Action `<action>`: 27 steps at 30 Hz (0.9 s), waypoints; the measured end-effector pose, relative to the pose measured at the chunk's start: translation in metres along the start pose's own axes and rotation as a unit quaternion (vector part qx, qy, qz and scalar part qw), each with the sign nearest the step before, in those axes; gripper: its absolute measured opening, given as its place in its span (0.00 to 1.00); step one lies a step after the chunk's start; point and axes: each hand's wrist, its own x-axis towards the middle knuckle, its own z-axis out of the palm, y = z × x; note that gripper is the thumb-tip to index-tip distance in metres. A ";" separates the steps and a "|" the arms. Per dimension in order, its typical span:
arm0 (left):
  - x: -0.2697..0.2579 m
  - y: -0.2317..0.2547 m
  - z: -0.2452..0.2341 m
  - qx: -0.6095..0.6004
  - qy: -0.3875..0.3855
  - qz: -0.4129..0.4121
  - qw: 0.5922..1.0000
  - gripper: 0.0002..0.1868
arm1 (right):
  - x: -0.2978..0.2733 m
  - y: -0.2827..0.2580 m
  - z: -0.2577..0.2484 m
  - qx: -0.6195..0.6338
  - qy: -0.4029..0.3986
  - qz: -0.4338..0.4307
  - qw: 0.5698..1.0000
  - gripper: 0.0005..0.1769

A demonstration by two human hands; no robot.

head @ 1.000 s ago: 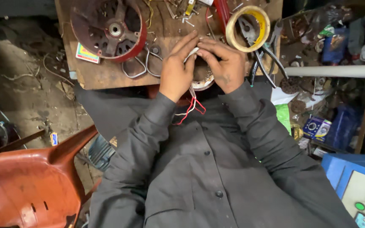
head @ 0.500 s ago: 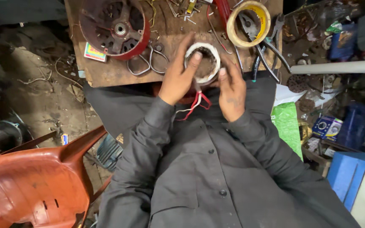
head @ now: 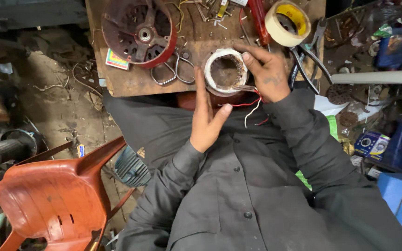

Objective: The person uses pliers and a screwdriver to manipulate a red circular motor component, then separates it from a cylindrical stator. They proceed to wrap the stator's wires and body with white tape.

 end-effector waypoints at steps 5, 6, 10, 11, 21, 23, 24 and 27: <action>0.003 -0.002 -0.005 0.183 0.010 0.015 0.983 0.52 | 0.004 -0.002 -0.006 -0.085 -0.004 -0.048 0.995 0.16; 0.005 0.000 -0.005 0.179 0.019 0.009 0.984 0.50 | 0.005 -0.002 -0.006 -0.079 0.000 -0.038 0.996 0.16; 0.019 0.006 -0.004 0.257 0.068 0.016 0.964 0.37 | 0.001 0.000 -0.006 -0.069 0.021 -0.036 0.997 0.14; 0.030 0.007 -0.006 0.289 0.055 0.044 0.955 0.32 | -0.001 0.000 -0.006 -0.070 0.026 -0.047 0.996 0.14; 0.103 -0.015 -0.002 0.335 0.018 0.119 0.934 0.12 | -0.006 -0.025 0.000 -0.228 0.059 -0.179 0.955 0.13; 0.102 -0.017 -0.001 0.337 0.036 0.116 0.934 0.11 | -0.007 -0.022 -0.002 -0.326 0.053 -0.233 0.914 0.14; 0.101 -0.018 -0.001 0.333 0.039 0.113 0.936 0.11 | -0.007 -0.021 -0.002 -0.351 0.041 -0.245 0.903 0.15; 0.104 -0.019 -0.002 0.316 0.039 0.098 0.943 0.11 | -0.006 -0.020 -0.007 -0.400 0.027 -0.266 0.877 0.17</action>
